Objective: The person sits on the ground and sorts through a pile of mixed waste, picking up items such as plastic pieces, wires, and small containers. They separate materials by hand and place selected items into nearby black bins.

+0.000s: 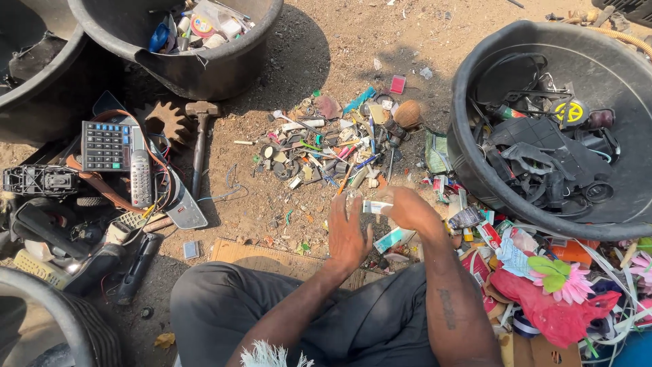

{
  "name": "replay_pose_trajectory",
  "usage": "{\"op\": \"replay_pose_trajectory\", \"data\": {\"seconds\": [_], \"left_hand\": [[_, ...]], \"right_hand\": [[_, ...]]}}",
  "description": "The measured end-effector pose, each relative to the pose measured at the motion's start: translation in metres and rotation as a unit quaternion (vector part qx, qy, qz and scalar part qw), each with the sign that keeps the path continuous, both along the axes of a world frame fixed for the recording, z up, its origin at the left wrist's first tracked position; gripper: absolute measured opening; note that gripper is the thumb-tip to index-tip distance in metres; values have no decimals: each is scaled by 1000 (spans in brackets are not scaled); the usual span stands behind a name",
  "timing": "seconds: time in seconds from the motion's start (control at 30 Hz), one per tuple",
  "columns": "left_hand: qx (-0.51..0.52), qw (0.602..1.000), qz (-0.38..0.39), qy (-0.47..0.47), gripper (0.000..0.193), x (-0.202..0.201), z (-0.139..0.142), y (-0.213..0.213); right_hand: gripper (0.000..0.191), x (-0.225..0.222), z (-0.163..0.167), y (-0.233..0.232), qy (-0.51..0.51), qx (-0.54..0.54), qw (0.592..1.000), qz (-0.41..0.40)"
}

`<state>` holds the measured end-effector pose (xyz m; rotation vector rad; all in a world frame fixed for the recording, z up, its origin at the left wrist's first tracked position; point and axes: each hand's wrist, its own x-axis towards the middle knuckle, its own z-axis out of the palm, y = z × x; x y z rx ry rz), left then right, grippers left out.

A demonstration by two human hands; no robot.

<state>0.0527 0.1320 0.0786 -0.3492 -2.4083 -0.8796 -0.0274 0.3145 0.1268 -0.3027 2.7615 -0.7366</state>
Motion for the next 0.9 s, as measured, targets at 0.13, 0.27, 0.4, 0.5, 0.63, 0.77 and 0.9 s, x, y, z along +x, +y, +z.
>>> {"op": "replay_pose_trajectory", "data": {"seconds": [0.13, 0.27, 0.4, 0.5, 0.63, 0.77, 0.9], "left_hand": [[-7, 972, -122, -200, 61, -5, 13, -72], [15, 952, -96, -291, 28, 2, 5, -121], [191, 891, -94, -400, 29, 6, -11, -140], [206, 881, -173, -388, 30, -3, -19, -151], [241, 840, -194, -445, 34, -11, -24, -162], [255, 832, -221, -440, 29, -14, -24, -163], [213, 844, -205, -448, 33, -18, -23, -161]], "right_hand": [[36, 3, -10, -76, -213, -214, 953, -24], [29, 8, -25, -118, -271, -335, 900, -63], [33, 17, -36, -139, -188, -270, 943, -61], [30, 20, -36, -141, -85, -264, 961, 19], [32, 16, -33, -133, -98, -335, 935, 68], [34, 9, -31, -129, -190, -266, 943, -69], [31, 3, -31, -130, -185, -337, 923, -12]]}}
